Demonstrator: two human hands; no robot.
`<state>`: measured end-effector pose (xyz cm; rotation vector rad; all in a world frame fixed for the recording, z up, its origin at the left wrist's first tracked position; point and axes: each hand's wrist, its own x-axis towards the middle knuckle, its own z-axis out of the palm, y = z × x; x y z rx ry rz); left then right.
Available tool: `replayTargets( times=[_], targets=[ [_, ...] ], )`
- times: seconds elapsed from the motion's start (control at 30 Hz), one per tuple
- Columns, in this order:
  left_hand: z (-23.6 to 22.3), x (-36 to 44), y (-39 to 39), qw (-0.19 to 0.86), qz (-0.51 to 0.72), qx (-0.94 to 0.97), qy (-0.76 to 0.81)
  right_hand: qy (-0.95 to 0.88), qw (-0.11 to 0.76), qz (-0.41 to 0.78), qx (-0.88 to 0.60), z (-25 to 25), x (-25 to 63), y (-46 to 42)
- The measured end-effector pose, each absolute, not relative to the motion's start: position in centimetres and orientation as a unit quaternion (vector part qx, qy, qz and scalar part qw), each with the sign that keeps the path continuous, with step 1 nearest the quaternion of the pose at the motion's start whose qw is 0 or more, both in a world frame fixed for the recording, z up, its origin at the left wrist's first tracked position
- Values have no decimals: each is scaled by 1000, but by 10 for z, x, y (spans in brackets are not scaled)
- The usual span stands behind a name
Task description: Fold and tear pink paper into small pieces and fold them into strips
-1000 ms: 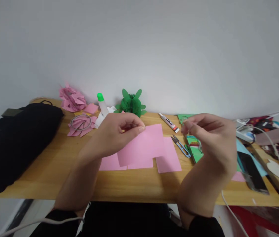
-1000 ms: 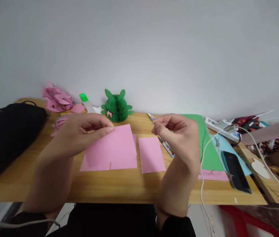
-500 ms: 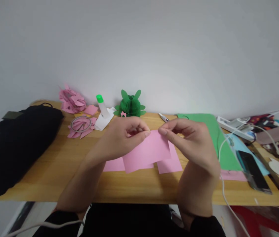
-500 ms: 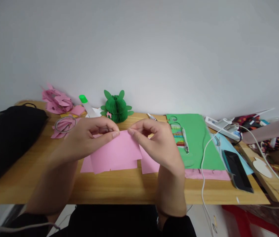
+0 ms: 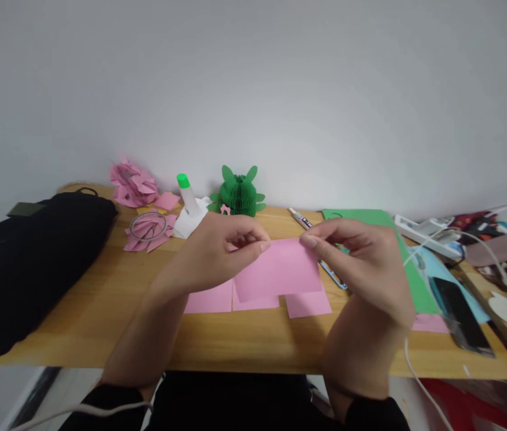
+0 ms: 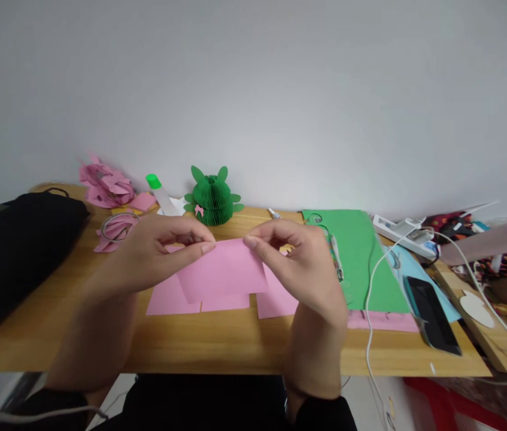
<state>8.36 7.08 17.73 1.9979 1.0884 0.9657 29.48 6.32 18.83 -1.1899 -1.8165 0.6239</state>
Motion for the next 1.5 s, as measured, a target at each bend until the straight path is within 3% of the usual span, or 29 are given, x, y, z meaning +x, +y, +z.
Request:
replayTargets(
  times=[0.43,0.6,0.9,1.2,1.5],
  targets=[
    [180,63,76,283,406,736,461,-646,482,223,-548,189,331,63],
    [176,71,79,256,443,714,478,-671,445,221,-550,190,325,65],
    [165,90,78,234,333,815,412,-775,372,140,-492,190,303,65],
    [169,86,77,129,456,748,465,-706,451,171,-519,187,297,68],
    [167,83,76,100,506,726,454,-714,462,135,-508,186,297,66]
  ],
)
